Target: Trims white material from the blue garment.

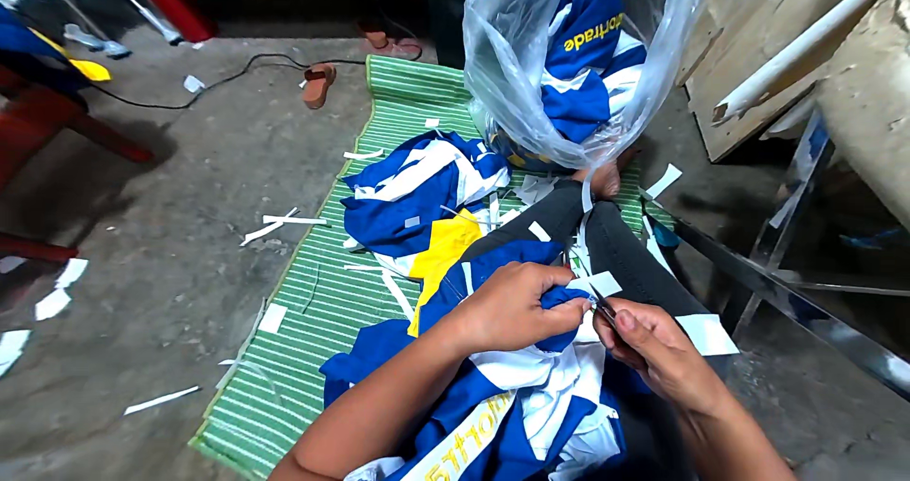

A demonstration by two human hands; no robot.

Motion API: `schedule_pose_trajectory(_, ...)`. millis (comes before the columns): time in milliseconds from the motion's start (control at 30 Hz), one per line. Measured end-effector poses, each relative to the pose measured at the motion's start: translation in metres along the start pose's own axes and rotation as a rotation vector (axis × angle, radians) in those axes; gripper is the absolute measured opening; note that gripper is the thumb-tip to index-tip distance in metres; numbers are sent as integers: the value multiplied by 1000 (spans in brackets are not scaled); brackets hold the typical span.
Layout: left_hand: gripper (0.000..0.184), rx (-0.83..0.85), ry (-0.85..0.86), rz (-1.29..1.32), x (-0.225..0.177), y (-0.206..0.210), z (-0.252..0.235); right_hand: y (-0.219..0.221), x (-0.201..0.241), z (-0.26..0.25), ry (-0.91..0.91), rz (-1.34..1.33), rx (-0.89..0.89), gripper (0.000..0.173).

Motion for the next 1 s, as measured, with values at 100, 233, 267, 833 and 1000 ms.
schedule_pose_trajectory(100, 21, 4, 18, -4, -1, 1, 0, 0, -2, 1, -16, 21, -23, 38)
schedule_pose_trajectory(233, 21, 9, 35, -17, -1, 0, 1, 1, -2, 0, -18, 10, -39, 38)
schedule_pose_trajectory(267, 21, 7, 35, -20, -1, 0, 2, 1, -1, 0, -15, 9, -39, 38)
schedule_pose_trajectory(833, 79, 101, -208, -366, 31, -11, 12, -2, 49, -51, -2, 620, -290, 9)
schedule_pose_trajectory(1000, 36, -635, -137, -456, 13, -38, 47, 15, 57, -72, -281, 645, -379, 4)
Point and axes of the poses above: each hand's wrist, its own z-axis away from the middle knuckle, its own y-axis out of the palm, x = y × z, the point moved 2 cm from there along -z, towards the middle knuckle, and after that the axes turned 14 degrees about x, right-handed, at the moved point
